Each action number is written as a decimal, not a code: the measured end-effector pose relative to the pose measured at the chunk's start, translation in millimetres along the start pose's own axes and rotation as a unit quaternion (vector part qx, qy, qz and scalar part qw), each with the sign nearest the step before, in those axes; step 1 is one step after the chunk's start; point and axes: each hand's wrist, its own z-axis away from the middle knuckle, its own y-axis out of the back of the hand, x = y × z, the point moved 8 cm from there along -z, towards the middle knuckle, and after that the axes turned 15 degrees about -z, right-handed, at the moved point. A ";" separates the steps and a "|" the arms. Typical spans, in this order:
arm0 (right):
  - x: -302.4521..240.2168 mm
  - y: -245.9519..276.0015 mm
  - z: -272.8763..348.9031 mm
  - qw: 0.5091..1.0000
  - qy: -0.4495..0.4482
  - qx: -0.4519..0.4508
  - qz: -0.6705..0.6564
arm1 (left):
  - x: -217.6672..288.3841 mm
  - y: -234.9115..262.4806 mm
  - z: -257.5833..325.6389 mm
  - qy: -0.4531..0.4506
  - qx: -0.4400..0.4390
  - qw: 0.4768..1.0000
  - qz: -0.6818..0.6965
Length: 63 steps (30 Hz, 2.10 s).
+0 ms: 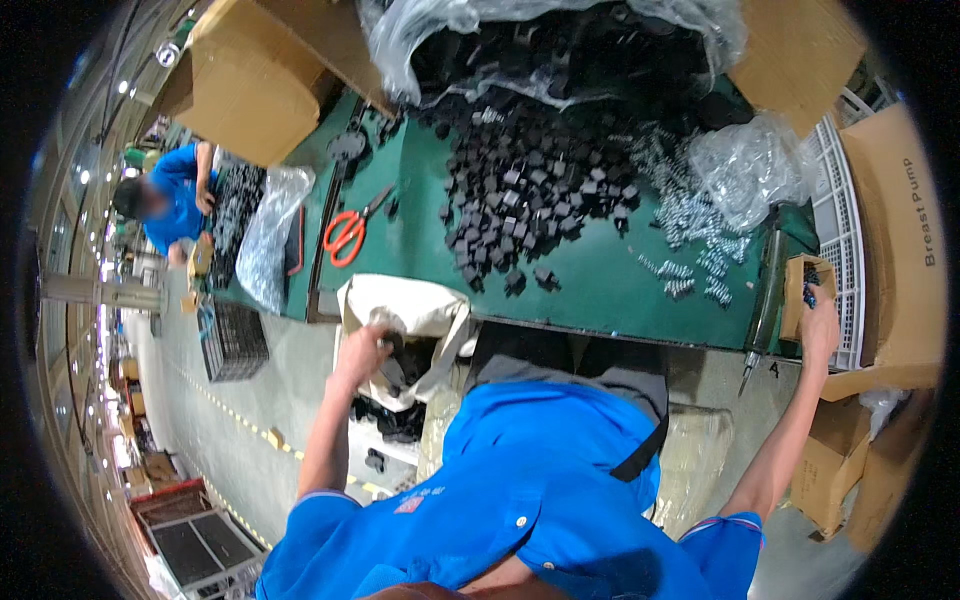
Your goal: The person repeatedly picks small black plastic components and metal springs from a table, inserts them into a circular black housing, and uses a green electric screwdriver to fasten them. The person places the assembled units into a white tote bag and continues the cycle with additional parts.
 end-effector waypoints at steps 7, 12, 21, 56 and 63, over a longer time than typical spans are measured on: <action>-0.1 -1.8 -8.4 0.999 -0.029 -0.017 0.032 | 105.9 136.7 -38.0 -0.074 0.183 0.980 0.036; -5.6 4.0 3.7 0.999 -0.032 0.029 -0.018 | 204.5 216.3 -164.6 -0.220 0.313 0.917 0.110; 2.3 18.1 17.6 0.967 0.033 0.136 -0.213 | 327.0 245.4 -356.6 -0.077 0.225 0.963 0.128; 22.2 -99.4 235.8 0.428 -0.265 0.132 -0.854 | 411.6 119.5 -95.2 -0.551 0.111 0.825 0.059; 24.2 -111.3 243.4 0.345 -0.312 0.153 -0.872 | 405.6 111.7 -110.3 -0.516 0.106 0.847 0.068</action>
